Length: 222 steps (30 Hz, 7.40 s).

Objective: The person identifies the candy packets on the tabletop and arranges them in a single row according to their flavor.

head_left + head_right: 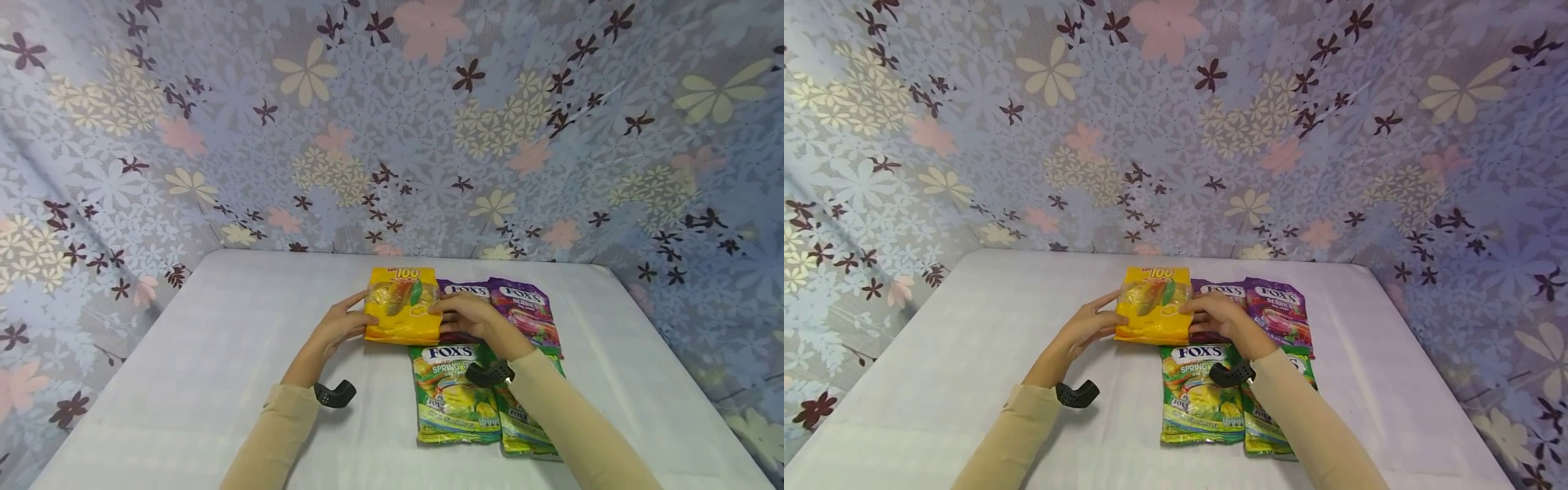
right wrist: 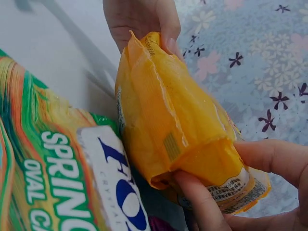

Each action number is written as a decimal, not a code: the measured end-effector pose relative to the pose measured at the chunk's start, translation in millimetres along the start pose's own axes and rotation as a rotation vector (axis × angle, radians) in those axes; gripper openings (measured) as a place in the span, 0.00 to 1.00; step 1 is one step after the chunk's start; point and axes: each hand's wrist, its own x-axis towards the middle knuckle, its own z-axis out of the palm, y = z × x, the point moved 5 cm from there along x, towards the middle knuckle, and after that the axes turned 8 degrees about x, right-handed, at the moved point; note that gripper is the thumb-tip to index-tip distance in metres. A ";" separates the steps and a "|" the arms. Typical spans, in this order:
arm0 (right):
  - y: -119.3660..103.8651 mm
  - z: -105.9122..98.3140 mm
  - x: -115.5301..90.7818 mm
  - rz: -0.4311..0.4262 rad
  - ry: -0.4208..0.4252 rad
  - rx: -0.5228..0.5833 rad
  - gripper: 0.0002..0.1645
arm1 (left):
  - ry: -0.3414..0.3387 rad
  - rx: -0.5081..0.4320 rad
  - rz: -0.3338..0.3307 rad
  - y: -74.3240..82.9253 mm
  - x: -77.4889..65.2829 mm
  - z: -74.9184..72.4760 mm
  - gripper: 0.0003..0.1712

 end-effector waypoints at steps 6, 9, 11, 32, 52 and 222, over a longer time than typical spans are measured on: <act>-0.3 4.3 -6.5 0.002 -0.010 0.010 0.49 | 0.008 0.033 0.044 5.9 -9.5 -3.8 0.44; 0.3 8.0 -9.7 -0.006 -0.024 0.017 0.51 | 0.004 0.025 0.064 9.3 -14.7 -5.1 0.45; 1.1 10.2 -11.9 -0.013 -0.031 0.028 0.51 | -0.006 0.011 0.076 11.1 -18.0 -5.5 0.46; 6.0 33.3 -15.4 -0.061 -0.081 0.074 0.50 | -0.028 0.080 0.100 8.3 -33.5 -30.8 0.45; 6.3 97.3 19.9 -0.042 -0.104 0.147 0.46 | 0.050 0.070 0.061 3.7 -48.7 -99.1 0.45; 53.1 -15.6 -118.6 -0.074 -0.098 -0.268 0.55 | -0.199 0.185 0.145 -23.1 -82.4 85.1 0.47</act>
